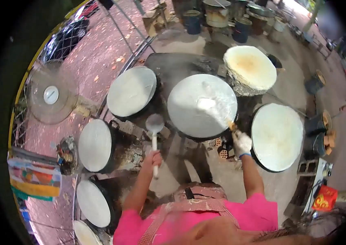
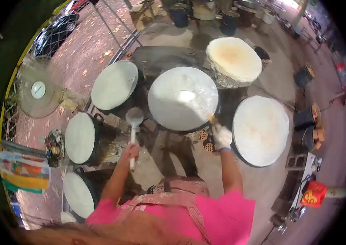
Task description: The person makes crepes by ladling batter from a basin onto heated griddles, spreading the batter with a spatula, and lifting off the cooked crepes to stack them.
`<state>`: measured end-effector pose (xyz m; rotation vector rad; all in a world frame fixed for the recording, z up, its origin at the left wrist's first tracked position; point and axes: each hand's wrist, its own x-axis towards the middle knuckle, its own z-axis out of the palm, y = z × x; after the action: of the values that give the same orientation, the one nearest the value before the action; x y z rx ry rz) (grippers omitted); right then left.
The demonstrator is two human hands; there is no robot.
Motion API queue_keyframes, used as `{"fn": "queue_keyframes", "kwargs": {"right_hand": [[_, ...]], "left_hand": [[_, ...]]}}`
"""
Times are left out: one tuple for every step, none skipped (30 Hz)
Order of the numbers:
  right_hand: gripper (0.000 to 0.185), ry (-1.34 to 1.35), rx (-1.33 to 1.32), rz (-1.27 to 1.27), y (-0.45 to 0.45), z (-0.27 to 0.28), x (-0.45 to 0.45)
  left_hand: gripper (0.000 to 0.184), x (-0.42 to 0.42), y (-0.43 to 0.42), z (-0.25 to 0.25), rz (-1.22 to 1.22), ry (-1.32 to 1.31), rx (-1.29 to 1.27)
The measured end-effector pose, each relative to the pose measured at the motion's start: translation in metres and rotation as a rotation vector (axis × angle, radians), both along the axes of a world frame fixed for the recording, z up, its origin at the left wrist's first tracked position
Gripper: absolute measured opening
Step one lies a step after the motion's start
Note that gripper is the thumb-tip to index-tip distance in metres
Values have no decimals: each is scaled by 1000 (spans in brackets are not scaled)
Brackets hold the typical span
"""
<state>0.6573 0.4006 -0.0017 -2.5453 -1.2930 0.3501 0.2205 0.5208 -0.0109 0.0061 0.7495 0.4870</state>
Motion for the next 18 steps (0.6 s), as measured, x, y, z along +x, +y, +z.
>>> {"fn": "queue_keyframes", "kwargs": {"right_hand": [[26, -69, -74, 112, -4, 9, -9], [28, -77, 19, 144, -12, 13, -7], [29, -69, 55, 105, -20, 10, 1], [30, -61, 96, 68, -27, 9, 4], [30, -115, 59, 35, -34, 16, -4], [30, -171, 29, 12, -40, 20, -13], [30, -188, 23, 7, -47, -2, -21], [31, -205, 15, 3, -50, -27, -29], [31, -206, 43, 40, -52, -39, -48], [31, -209, 59, 66, -55, -47, -68], [31, 14, 151, 15, -56, -62, -81], [30, 168, 199, 18, -49, -37, -96], [29, 250, 289, 11, -50, -24, -105], [28, 330, 370, -13, -61, -18, -111], [24, 175, 378, 53, -78, -18, -110], [21, 10, 389, 106, -94, -19, -109], [23, -13, 496, 262, -97, -3, -108], [32, -165, 505, 311, -103, 0, -114]], "left_hand": [[30, 20, 10, 8, 16, 43, 52], [29, 42, 17, 15, 32, 91, 101], [26, 59, 26, 14, 5, 142, 143], [23, 77, 36, 14, -20, 194, 188], [16, 97, 39, 25, 3, 46, 147], [12, 120, 36, 39, -24, 263, 273], [13, 134, 37, 23, -28, 206, 361], [15, 153, 38, 5, 5, 294, 262], [33, 173, 25, 14, 9, 392, 471], [46, 191, 18, 25, -32, 439, 451], [51, 200, 14, 16, -8, 317, 350], [36, 207, 14, 18, 20, 334, 285], [25, 193, 2, 55, -2, 361, 344], [20, 169, -11, 65, -6, 323, 340], [15, 133, -27, 56, -1, 215, 287], [12, 101, -40, 45, 5, 95, 217], [10, 75, -51, 41, 0, 35, 166], [5, 64, -67, 63, -59, 201, 203]]}}
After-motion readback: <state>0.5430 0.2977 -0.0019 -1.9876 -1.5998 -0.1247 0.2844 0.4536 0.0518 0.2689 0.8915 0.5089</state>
